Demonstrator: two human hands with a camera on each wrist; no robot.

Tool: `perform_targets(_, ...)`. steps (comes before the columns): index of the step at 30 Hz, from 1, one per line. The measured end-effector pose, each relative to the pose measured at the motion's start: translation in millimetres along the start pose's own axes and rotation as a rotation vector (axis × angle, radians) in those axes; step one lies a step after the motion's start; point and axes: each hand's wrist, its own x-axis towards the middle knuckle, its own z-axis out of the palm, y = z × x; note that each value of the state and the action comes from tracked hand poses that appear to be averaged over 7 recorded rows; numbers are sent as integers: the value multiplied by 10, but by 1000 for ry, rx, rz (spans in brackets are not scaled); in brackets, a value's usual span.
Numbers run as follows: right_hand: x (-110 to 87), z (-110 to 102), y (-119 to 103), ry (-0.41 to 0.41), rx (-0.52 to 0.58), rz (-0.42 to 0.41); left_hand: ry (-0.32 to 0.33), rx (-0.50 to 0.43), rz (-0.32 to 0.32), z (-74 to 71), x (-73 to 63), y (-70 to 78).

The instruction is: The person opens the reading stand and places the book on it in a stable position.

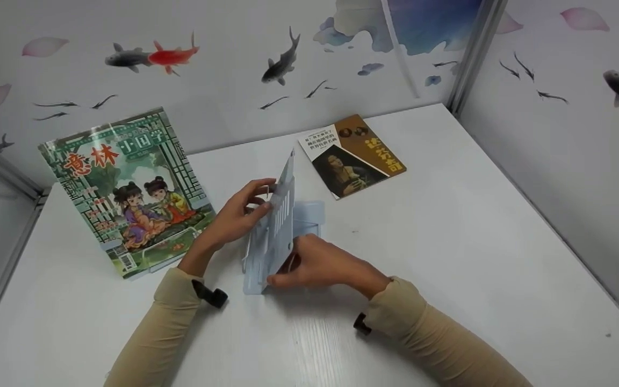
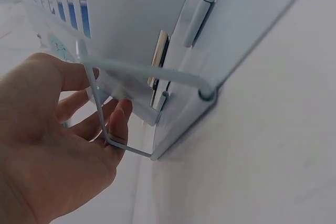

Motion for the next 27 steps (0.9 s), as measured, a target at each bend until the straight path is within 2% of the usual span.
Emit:
perform_targets(6, -56, -193, 55, -71, -10, 48, 34, -41, -50, -20, -43, 8)
perform_targets(14, -131, -444, 250, -162, -17, 111, 54, -76, -49, -65, -131, 8)
perform_targets(20, -159, -594, 483, -167, -24, 177, 80, -59, -55, -96, -176, -9)
perform_targets(27, -187, -769, 662, -142, 19, 196, 124, -13, -81, -167, -276, 6)
